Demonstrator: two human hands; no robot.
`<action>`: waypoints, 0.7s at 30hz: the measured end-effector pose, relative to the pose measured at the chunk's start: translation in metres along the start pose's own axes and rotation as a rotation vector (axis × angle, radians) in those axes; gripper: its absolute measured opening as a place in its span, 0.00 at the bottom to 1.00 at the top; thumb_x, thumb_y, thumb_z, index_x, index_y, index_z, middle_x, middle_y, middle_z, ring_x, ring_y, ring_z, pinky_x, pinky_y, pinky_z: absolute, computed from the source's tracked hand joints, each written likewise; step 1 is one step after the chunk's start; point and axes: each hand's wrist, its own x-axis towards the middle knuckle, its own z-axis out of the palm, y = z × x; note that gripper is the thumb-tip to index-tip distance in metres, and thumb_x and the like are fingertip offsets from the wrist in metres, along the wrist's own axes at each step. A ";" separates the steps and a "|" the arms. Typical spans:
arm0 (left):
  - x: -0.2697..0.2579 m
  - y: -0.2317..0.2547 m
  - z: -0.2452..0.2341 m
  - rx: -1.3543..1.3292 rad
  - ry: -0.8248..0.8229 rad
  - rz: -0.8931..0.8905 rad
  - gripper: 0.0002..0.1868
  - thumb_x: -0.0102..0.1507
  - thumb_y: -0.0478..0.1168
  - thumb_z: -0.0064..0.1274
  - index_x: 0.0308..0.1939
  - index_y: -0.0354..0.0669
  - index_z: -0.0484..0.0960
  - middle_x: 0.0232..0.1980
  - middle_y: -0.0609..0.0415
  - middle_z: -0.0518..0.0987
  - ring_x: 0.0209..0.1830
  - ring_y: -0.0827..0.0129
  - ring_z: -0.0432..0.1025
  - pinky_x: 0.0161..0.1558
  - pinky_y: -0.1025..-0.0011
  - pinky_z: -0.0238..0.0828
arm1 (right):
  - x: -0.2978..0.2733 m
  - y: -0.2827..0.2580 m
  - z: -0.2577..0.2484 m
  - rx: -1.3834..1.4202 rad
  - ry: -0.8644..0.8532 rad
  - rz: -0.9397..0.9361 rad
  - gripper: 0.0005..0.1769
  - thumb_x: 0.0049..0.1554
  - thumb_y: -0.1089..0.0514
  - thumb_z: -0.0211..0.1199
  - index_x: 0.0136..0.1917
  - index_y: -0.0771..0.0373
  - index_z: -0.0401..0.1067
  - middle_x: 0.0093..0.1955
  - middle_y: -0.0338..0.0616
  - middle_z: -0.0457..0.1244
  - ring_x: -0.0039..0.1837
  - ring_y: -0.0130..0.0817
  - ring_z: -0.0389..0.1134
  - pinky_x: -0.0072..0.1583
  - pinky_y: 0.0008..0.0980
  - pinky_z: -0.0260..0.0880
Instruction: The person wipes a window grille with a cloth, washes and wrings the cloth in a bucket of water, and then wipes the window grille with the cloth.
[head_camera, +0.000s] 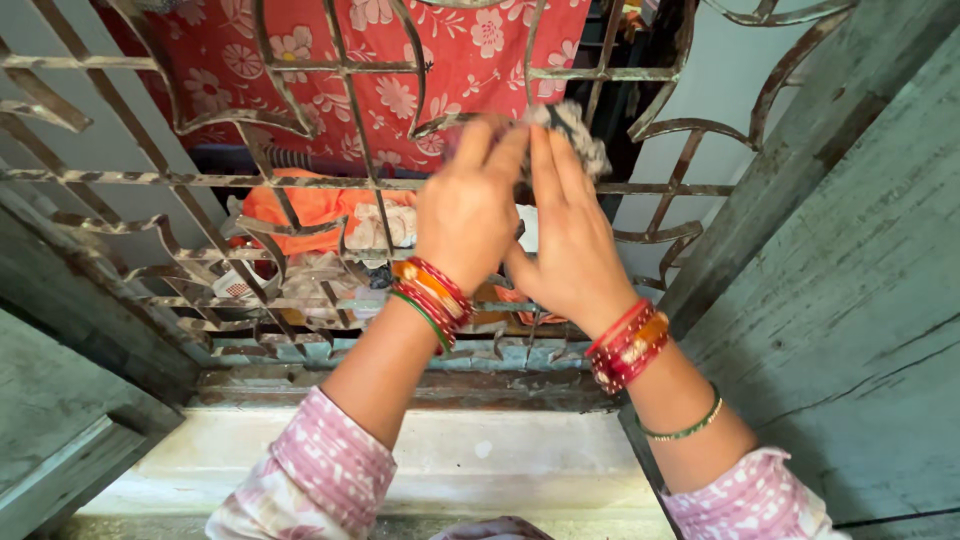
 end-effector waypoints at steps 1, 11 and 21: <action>0.004 -0.005 -0.004 -0.052 0.125 0.066 0.22 0.64 0.31 0.47 0.62 0.43 0.78 0.65 0.48 0.75 0.45 0.48 0.80 0.42 0.57 0.80 | 0.006 -0.001 0.001 0.001 0.002 0.000 0.54 0.51 0.60 0.69 0.81 0.77 0.44 0.81 0.74 0.46 0.82 0.66 0.47 0.80 0.49 0.49; 0.021 -0.026 -0.008 0.044 -0.195 -0.088 0.32 0.61 0.41 0.51 0.71 0.49 0.69 0.73 0.43 0.67 0.41 0.42 0.79 0.42 0.49 0.77 | 0.018 0.015 0.027 -0.049 -0.024 -0.004 0.50 0.48 0.60 0.67 0.79 0.73 0.51 0.81 0.67 0.49 0.80 0.62 0.53 0.77 0.48 0.54; 0.041 0.003 0.026 0.131 -0.349 -0.141 0.49 0.50 0.44 0.60 0.70 0.23 0.58 0.76 0.28 0.55 0.38 0.43 0.80 0.38 0.52 0.79 | 0.003 0.026 0.036 0.217 0.377 0.087 0.37 0.52 0.74 0.64 0.74 0.65 0.63 0.69 0.55 0.55 0.69 0.45 0.63 0.61 0.32 0.75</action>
